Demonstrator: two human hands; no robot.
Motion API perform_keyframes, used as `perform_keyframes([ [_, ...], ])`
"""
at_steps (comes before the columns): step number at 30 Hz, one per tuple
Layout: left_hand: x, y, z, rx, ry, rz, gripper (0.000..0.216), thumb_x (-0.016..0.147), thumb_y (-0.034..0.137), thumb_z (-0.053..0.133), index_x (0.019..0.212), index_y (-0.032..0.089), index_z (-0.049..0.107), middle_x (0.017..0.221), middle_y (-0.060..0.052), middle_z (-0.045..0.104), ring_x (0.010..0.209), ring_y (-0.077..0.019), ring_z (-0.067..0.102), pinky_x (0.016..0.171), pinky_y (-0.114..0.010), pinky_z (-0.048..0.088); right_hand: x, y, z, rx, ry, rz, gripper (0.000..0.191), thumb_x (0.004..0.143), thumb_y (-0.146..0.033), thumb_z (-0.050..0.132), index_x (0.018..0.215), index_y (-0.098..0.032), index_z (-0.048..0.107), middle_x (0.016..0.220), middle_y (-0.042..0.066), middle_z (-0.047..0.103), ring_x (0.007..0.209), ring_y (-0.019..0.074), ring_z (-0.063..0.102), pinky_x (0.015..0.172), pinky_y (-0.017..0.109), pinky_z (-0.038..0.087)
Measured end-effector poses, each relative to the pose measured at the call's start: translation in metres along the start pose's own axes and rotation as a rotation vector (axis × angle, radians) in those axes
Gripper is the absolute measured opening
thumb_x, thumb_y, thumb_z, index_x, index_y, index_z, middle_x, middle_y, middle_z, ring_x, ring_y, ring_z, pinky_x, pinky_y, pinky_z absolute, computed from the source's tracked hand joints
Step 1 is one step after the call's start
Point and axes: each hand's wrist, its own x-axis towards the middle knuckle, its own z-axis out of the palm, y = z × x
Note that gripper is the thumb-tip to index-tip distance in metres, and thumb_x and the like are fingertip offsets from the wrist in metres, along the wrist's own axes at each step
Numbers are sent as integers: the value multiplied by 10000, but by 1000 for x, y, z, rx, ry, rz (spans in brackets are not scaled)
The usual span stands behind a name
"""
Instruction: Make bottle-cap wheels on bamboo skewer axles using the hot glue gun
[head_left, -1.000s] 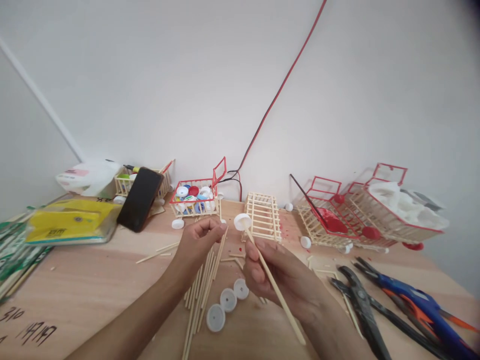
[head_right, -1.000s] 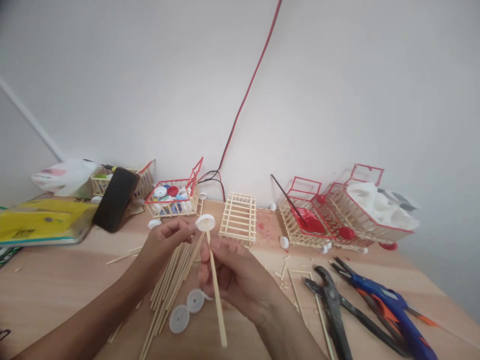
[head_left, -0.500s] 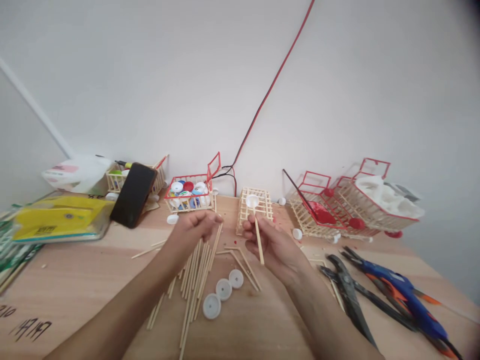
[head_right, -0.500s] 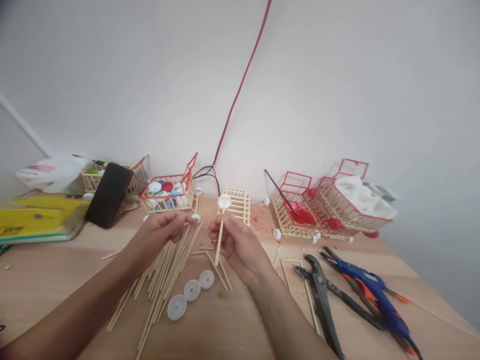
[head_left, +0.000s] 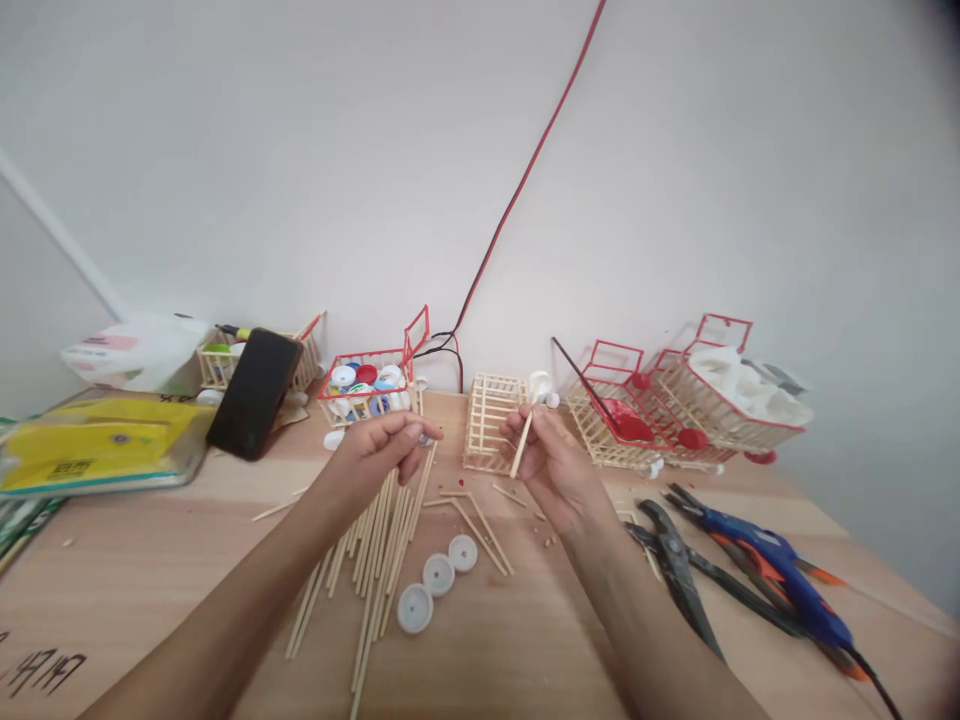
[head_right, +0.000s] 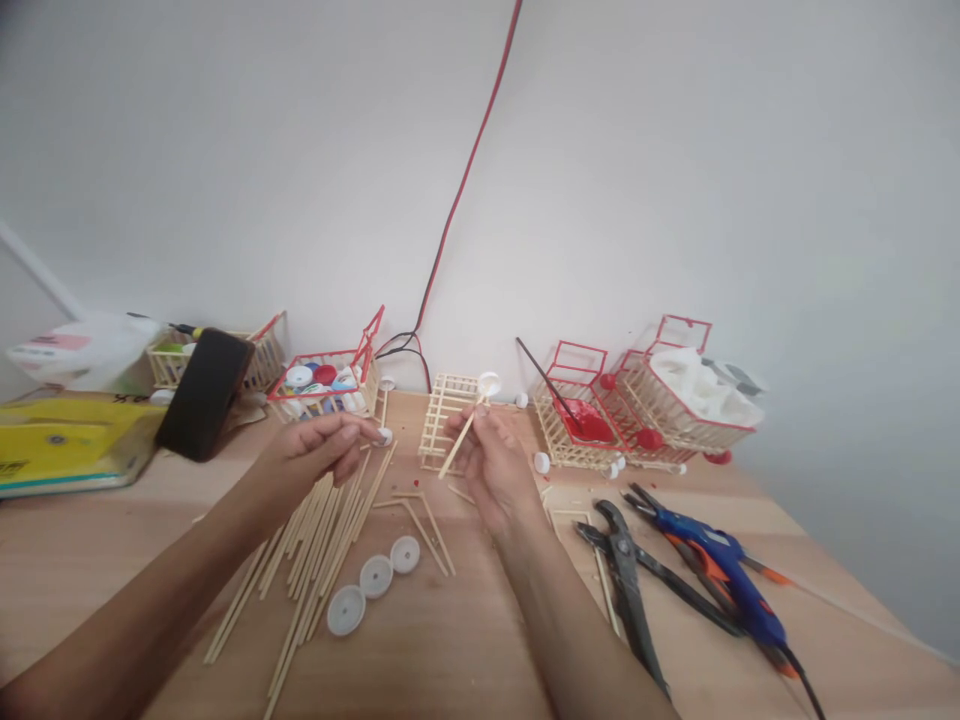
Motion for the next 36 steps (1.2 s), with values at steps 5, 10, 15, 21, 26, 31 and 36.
perform_keyframes([
  [5,-7,-3,13,235,-308,-8,349,915,384,403,973,160,663,521,43,458,510,-105,441,577,-215,347,0,-3,1,104,-23,-56,231,651,-270,801,749,-185,610,671,-43,634,719,117,626,779,313,535],
  [10,-15,-5,26,326,-360,-5,321,904,291,391,1051,219,667,597,21,527,547,-121,463,553,-204,339,-5,-7,8,175,-57,-39,197,708,-239,761,749,-193,574,612,-85,526,583,54,535,723,233,522],
  [15,-12,-6,25,370,-269,10,335,868,227,403,1055,229,679,519,35,491,489,-122,448,524,-206,329,-3,-15,7,178,-105,-69,225,721,-239,749,767,-204,532,582,-101,412,520,35,431,596,163,456],
  [21,1,-8,-5,323,90,-37,280,858,313,436,971,168,647,434,64,437,412,-117,401,477,-206,307,-1,-37,0,212,-88,-215,208,722,-142,732,737,-201,533,578,-93,436,514,39,429,530,168,404],
  [26,1,11,-44,624,369,12,387,806,444,540,533,183,625,530,-9,601,522,-140,503,523,-232,330,-2,-40,-1,87,-88,-231,246,670,-275,791,738,-208,564,599,-77,513,698,94,570,680,232,455],
  [31,0,15,-56,826,474,227,262,798,393,577,713,182,706,1078,-77,658,799,-191,612,701,-271,420,-6,-19,4,-157,-171,-142,284,697,-425,744,741,-198,579,579,-48,541,733,147,601,715,270,434],
  [36,2,9,-31,402,322,63,384,779,423,631,1082,190,663,984,-74,692,850,-204,615,732,-285,449,-15,5,11,-380,-324,-81,269,857,-445,564,785,-186,569,606,-33,558,661,120,550,711,262,405],
])
